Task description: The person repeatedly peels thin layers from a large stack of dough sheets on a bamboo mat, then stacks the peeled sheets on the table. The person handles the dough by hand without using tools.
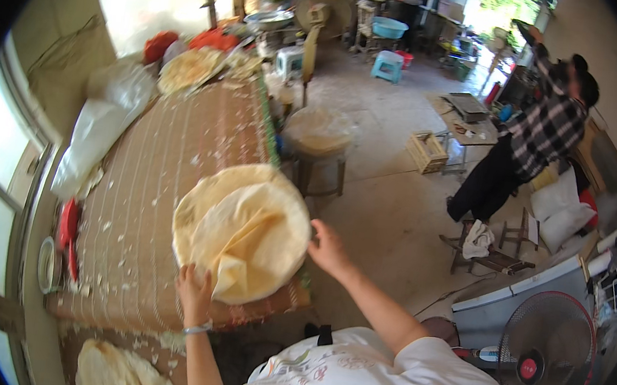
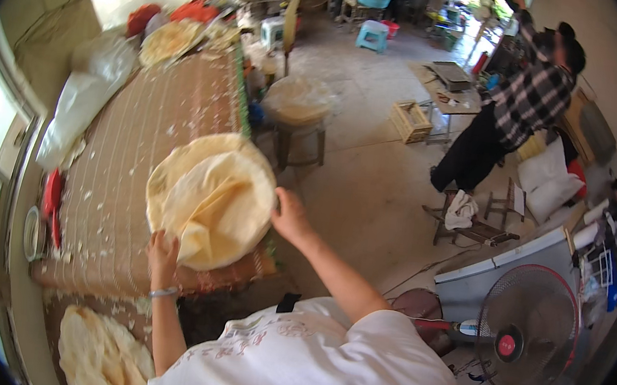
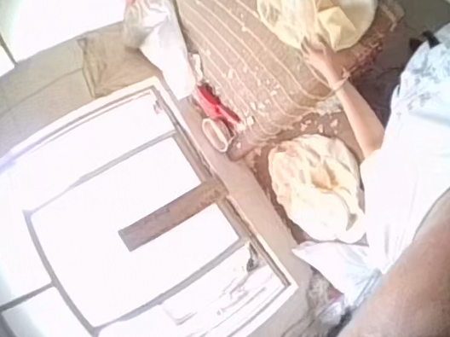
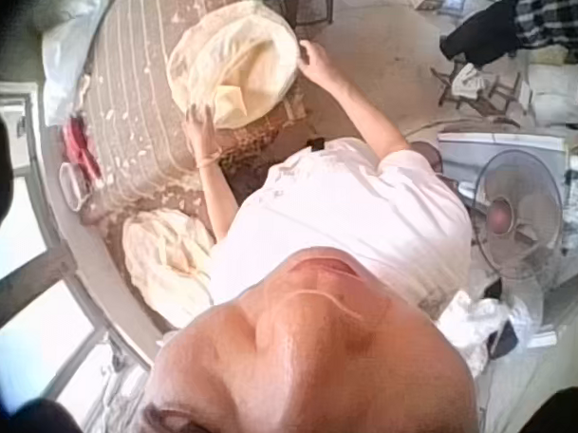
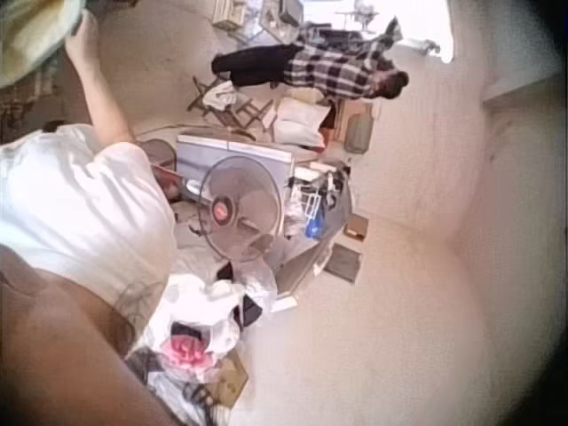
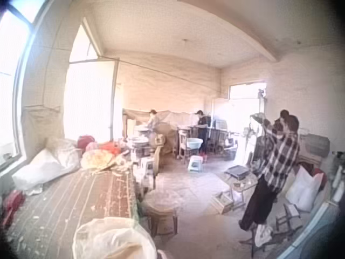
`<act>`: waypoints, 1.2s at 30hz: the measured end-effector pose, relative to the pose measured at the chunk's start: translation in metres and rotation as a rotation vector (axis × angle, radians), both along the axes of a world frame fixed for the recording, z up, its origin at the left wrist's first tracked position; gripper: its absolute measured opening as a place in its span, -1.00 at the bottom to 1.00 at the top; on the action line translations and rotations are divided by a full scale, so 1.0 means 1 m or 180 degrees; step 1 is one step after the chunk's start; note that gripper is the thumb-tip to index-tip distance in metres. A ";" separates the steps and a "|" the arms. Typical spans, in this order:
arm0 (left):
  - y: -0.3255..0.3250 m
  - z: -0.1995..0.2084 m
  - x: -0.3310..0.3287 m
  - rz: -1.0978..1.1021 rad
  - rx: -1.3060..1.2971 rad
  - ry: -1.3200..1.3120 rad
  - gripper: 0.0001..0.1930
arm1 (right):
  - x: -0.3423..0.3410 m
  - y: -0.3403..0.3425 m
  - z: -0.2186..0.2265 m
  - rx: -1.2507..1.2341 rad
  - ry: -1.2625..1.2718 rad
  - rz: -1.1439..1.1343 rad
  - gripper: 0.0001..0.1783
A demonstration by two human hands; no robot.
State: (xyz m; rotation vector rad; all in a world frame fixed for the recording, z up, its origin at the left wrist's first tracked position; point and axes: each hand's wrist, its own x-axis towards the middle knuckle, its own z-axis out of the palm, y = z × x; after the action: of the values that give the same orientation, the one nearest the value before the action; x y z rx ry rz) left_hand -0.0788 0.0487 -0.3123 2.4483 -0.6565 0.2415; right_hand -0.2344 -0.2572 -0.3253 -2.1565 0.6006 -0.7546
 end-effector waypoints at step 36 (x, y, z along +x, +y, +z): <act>-0.129 0.091 0.122 -0.1310 0.0055 -0.0539 -0.67 | 0.019 0.000 -0.016 0.1606 -0.0433 -0.0023 -0.46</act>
State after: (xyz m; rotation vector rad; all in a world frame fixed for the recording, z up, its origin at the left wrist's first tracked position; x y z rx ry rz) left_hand 0.0430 -0.0803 -0.2216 2.2599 -1.2183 0.2783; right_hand -0.2155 -0.2572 -0.3410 -1.6287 0.6474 -0.6628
